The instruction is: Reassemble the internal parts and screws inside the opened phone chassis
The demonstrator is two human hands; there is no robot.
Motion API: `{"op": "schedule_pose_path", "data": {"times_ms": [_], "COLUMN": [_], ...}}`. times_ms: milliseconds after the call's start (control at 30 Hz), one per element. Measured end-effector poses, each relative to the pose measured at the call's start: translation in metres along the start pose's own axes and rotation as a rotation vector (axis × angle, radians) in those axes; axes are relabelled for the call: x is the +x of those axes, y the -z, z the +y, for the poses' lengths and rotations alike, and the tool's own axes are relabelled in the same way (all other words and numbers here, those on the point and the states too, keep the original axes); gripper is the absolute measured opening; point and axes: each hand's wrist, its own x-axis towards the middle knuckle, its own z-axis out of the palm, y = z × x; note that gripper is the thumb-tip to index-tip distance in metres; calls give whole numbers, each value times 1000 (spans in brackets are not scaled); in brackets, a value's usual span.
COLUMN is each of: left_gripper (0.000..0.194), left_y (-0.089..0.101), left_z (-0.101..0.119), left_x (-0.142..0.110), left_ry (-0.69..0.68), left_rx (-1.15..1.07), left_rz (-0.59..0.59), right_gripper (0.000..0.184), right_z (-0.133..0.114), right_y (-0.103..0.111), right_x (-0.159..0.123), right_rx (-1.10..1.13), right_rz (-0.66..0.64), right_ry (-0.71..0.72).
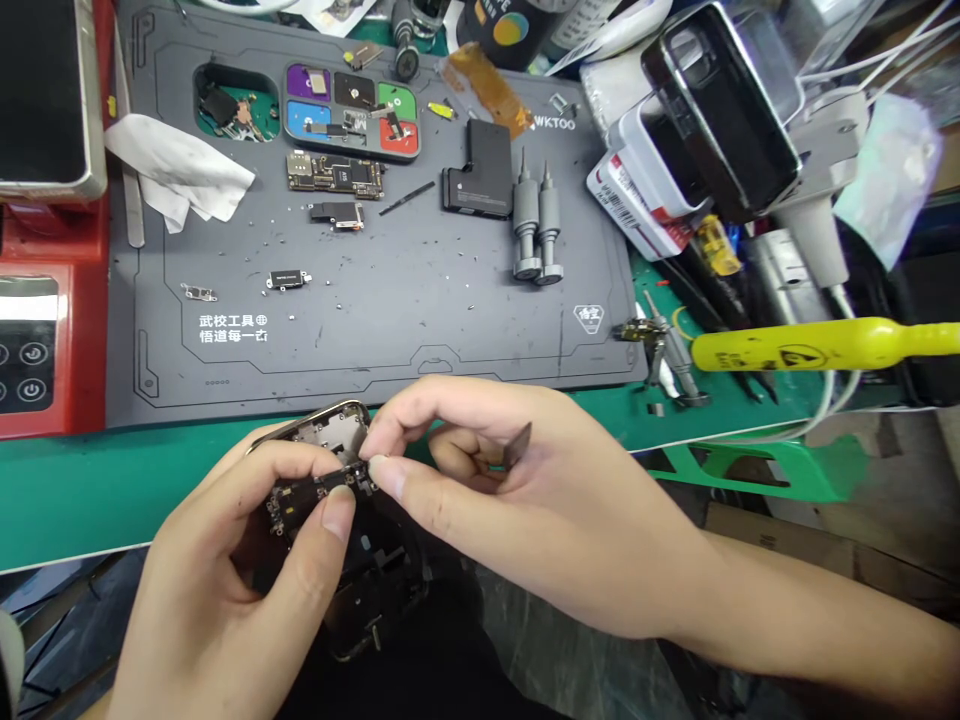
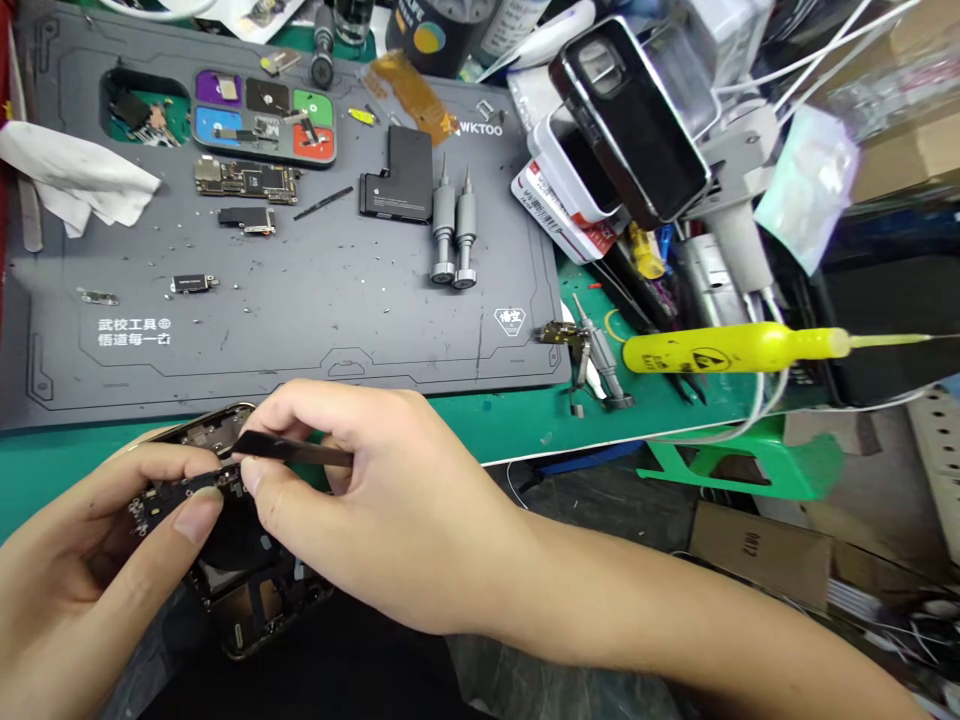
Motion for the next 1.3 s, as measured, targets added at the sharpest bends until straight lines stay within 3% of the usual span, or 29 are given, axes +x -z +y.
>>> {"op": "schedule_pose_path", "data": {"times_ms": [833, 1300], "left_gripper": [17, 12], "left_y": [-2, -2], "left_z": [3, 1], "left_x": [0, -1], "left_ry": [25, -40], "left_rx": [-20, -5], "left_rz": [8, 22], "right_gripper": [14, 22], "right_z": [2, 14], "right_y": [-1, -5], "right_x": [-6, -17], "right_rx": [14, -325], "right_rz": [-9, 73], "right_ry": [20, 241]}}
